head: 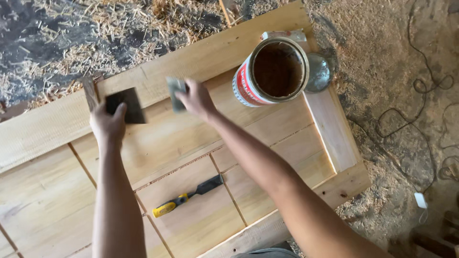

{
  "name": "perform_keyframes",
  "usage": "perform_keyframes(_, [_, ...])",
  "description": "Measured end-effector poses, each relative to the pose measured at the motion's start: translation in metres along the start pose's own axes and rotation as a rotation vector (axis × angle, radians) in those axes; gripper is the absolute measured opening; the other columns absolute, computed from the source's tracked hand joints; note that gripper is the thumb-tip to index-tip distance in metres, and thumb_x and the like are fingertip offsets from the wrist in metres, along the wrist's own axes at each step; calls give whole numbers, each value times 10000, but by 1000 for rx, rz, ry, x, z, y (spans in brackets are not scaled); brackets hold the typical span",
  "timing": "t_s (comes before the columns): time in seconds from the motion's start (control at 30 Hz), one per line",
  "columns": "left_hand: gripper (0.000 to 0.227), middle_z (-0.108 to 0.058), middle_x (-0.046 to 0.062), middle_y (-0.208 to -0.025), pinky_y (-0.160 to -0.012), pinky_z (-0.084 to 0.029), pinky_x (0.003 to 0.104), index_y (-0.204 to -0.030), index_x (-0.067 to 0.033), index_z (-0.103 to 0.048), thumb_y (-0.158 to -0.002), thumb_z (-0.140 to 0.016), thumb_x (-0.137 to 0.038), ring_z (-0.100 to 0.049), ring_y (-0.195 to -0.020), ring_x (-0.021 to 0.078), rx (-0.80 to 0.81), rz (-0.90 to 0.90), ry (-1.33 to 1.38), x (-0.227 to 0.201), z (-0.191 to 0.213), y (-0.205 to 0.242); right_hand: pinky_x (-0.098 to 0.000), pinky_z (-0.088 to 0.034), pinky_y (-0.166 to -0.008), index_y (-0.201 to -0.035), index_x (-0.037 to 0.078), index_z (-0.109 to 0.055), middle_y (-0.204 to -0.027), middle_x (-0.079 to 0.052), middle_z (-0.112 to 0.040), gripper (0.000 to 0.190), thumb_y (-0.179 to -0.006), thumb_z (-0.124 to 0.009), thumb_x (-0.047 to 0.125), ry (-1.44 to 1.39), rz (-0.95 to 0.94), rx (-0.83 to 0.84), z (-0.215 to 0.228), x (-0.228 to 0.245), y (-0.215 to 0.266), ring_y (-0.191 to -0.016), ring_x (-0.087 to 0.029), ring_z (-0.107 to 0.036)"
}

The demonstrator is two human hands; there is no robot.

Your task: The person uses a chisel to remove damaged wood from a wooden panel, then applies wood filler to the holes using a putty knife. The person smooths the filler into the surface.

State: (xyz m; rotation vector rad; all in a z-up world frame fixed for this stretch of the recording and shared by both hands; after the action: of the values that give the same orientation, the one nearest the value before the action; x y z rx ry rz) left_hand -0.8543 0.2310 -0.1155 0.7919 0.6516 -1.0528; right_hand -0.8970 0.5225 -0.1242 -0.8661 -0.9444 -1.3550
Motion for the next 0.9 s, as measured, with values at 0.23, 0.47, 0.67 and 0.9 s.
perform_keyframes(0.23, [253, -740, 181, -933, -712, -520, 371, -1110, 93, -694, -1003, -682, -136, -626, -788, 221, 67, 269, 52, 52, -56, 173, -323, -497, -745, -1022, -29, -678, -854, -93, -660, 185, -933, -749, 116, -462, -265, 356, 57, 0, 202, -808, -150, -604])
perform_keyframes(0.47, [230, -755, 128, -1050, -874, -560, 361, -1106, 73, -712, -955, -647, -88, -710, -935, 206, 513, 550, 1106, 55, -141, 292, -247, -584, -800, -1108, 23, -703, -963, 2, -757, 273, -871, -743, 152, -818, -517, 396, 86, -14, 266, -864, -83, -687])
perform_keyframes(0.67, [206, -749, 133, -1068, -914, -544, 385, -1099, 88, -711, -980, -618, -51, -706, -986, 223, 671, 583, 1068, 50, -188, 331, -282, -593, -786, -1034, 41, -750, -968, -55, -774, 167, -911, -741, 153, -348, -353, 1043, 155, -21, 271, -860, -113, -712])
perform_keyframes(0.9, [277, -746, 200, -1092, -924, -541, 425, -1126, 138, -681, -977, -574, -70, -715, -1011, 285, 511, 727, 987, 102, -140, 382, -478, -528, -947, -1122, 53, -671, -1169, -195, -709, 187, -1040, -644, 220, 476, -56, -290, 380, -102, 2, -1097, -352, -661])
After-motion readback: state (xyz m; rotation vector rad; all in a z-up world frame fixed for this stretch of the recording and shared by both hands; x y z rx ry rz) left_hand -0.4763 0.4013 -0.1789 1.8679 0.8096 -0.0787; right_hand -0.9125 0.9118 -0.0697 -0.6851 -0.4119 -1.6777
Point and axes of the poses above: each hand's wrist, its own y-axis away from the middle knuckle, its own z-axis out of the back of the hand, x = y × z, the point moved 9 cm from there along -y, towards the middle knuckle
